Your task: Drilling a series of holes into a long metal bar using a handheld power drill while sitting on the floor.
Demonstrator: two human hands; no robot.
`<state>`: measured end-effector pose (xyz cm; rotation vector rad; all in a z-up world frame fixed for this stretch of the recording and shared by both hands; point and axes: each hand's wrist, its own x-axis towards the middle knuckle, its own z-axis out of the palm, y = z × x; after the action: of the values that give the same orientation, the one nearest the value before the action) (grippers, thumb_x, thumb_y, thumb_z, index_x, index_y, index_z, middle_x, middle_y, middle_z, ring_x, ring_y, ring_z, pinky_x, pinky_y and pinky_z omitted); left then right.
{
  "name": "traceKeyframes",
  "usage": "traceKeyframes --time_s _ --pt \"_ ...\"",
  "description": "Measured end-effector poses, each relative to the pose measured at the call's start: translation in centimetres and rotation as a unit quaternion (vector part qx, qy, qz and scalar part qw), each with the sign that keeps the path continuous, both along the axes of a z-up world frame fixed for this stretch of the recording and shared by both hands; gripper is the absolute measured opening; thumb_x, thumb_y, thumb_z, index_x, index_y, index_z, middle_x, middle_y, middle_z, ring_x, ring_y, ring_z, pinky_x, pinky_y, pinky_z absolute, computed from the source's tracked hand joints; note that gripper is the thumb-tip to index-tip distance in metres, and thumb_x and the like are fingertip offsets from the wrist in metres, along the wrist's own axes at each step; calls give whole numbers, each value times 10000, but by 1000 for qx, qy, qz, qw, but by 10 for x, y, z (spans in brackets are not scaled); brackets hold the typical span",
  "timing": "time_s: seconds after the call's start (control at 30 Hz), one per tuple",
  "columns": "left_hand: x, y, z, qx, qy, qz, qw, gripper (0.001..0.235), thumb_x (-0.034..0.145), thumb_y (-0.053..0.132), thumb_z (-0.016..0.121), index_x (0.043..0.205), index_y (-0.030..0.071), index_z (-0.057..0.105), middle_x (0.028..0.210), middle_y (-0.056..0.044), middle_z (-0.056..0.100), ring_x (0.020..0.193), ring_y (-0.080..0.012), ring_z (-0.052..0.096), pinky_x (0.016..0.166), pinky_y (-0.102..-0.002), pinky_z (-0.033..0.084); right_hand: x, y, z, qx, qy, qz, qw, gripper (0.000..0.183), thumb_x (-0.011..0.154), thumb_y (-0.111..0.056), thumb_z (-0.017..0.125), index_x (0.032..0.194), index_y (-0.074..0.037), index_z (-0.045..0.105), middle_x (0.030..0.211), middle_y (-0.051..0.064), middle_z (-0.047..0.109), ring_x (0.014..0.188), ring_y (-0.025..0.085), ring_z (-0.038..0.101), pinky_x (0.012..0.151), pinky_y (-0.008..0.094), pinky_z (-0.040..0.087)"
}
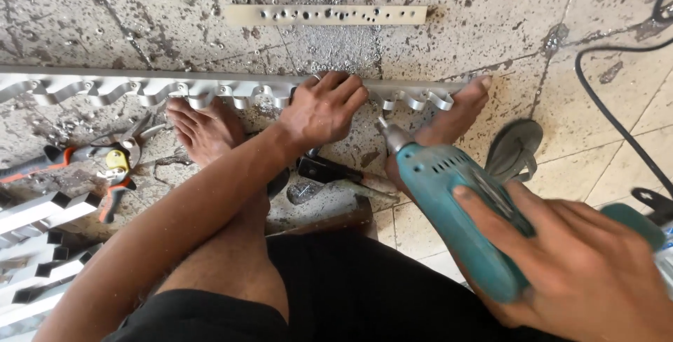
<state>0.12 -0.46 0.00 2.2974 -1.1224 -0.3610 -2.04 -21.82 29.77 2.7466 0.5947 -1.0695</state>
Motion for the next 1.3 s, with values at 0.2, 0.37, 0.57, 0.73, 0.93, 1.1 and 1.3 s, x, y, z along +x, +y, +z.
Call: traceKeyframes --time_s 0.2,0.37,0.57,0.73,0.93,1.1,1.3 --pt "6 -1 11 -52 -37 17 998 139 811 117 562 909 138 465 793 -12 527 683 -140 527 533 -305 504 -24 -32 6 1 4 -55 998 778 504 -305 726 1270 -336 593 1121 93 668 803 231 727 666 345 605" --pt "4 -5 9 -46 -61 20 997 95 861 132 540 901 163 460 763 8 498 647 -115 490 488 -269 444 -35 -51 -19 24 -38 -13 999 855 460 -407 781 1290 -319 596 1104 138 687 715 208 722 534 285 598" --pt "9 -6 16 -58 -56 25 996 78 865 130 555 940 120 534 867 -28 610 742 -160 620 482 -286 492 -31 -51 -30 44 -71 1 996 729 557 -440 747 1259 -276 639 1092 172 692 680 192 710 536 266 584" --pt "8 -6 13 -73 -58 33 995 98 856 124 556 949 123 524 867 -31 590 720 -161 602 470 -289 483 -29 -45 -41 60 -72 -2 996 747 569 -388 735 1298 -283 606 1071 143 670 633 184 688 492 259 538" --pt "8 -3 14 -55 -37 21 998 96 882 141 565 956 121 506 849 -32 554 719 -157 572 527 -304 510 -22 -34 -30 26 -59 57 996 696 624 -376 718 1301 -289 581 1010 108 651 585 172 688 438 220 541" --pt "5 0 4 -59 -53 9 997 34 910 139 495 932 125 474 804 -35 532 677 -158 530 493 -266 485 -21 -22 15 -28 0 -47 999 879 418 -295 748 1283 -343 595 1122 147 677 743 276 736 603 344 616" --pt "5 4 13 -42 -27 5 999 93 878 130 488 968 110 477 847 -58 548 705 -185 563 523 -301 518 -16 -8 -4 113 -65 -36 991 705 544 -326 757 1226 -180 664 1045 211 678 705 265 700 550 329 563"
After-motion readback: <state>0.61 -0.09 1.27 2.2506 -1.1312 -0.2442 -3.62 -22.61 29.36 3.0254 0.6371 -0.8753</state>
